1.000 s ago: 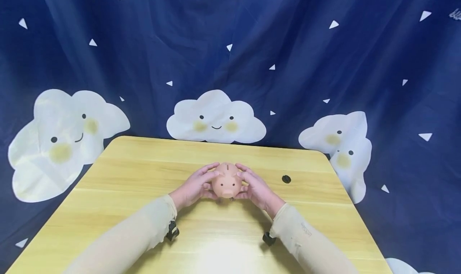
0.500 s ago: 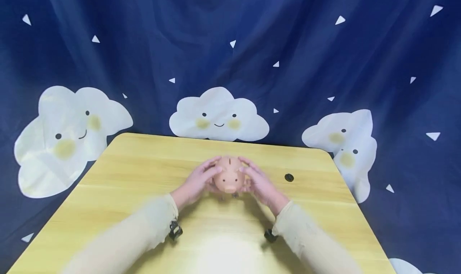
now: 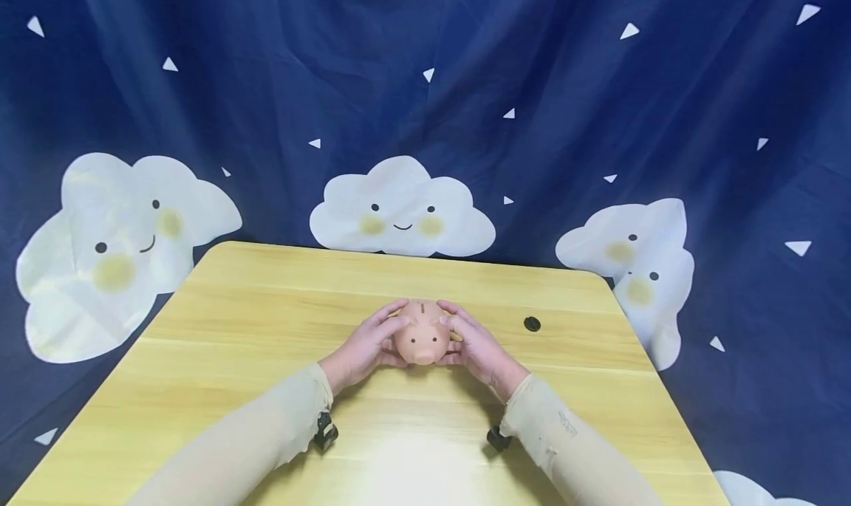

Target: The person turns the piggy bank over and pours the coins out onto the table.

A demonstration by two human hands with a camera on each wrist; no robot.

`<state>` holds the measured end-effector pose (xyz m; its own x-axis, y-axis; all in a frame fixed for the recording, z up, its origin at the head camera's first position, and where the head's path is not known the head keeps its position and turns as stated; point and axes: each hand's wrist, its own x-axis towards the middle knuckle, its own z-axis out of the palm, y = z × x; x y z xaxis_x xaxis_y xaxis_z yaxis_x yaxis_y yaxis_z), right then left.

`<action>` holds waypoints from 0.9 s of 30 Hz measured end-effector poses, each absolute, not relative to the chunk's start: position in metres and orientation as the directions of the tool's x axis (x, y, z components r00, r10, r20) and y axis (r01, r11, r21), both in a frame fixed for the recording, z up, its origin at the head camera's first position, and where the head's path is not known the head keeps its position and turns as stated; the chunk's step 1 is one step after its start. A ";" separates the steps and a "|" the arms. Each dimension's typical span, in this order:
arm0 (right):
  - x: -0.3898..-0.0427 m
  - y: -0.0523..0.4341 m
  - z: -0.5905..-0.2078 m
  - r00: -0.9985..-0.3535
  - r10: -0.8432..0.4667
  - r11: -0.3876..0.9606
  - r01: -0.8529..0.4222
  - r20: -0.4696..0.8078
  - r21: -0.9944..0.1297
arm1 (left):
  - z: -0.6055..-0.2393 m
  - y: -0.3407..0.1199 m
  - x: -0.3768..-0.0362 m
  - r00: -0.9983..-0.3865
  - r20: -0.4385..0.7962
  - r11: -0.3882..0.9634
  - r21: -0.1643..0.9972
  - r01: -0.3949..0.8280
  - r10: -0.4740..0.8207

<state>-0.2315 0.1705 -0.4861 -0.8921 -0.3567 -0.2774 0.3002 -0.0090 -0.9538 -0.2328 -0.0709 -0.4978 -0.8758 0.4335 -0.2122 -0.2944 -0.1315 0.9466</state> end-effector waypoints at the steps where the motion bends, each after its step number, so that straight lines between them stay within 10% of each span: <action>1: -0.231 0.171 -0.485 -0.892 -0.358 -0.011 0.300 -0.276 -0.954 | -0.497 -0.071 -0.233 -0.875 -0.211 -0.132 0.947 -0.294 0.435; 8: -0.230 0.168 -0.475 -0.891 -0.371 -0.029 0.294 -0.263 -0.955 | -0.483 -0.074 -0.236 -0.869 -0.212 -0.124 0.947 -0.295 0.447; 15: -0.207 0.165 -0.410 -0.956 -0.288 -0.067 -0.029 0.047 -0.997 | -0.415 -0.073 -0.220 -0.916 0.114 -0.093 0.992 0.084 0.385; 27: -0.217 0.162 -0.478 -0.923 -0.315 -0.077 0.258 -0.222 -0.963 | -0.479 -0.072 -0.223 -0.904 -0.188 -0.141 0.956 -0.258 0.383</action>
<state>-0.2169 0.1618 -0.4779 -0.9228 -0.3150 -0.2217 0.2577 -0.0772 -0.9631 -0.2233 -0.0716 -0.4794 -0.9043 0.3833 -0.1880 -0.2585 -0.1410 0.9557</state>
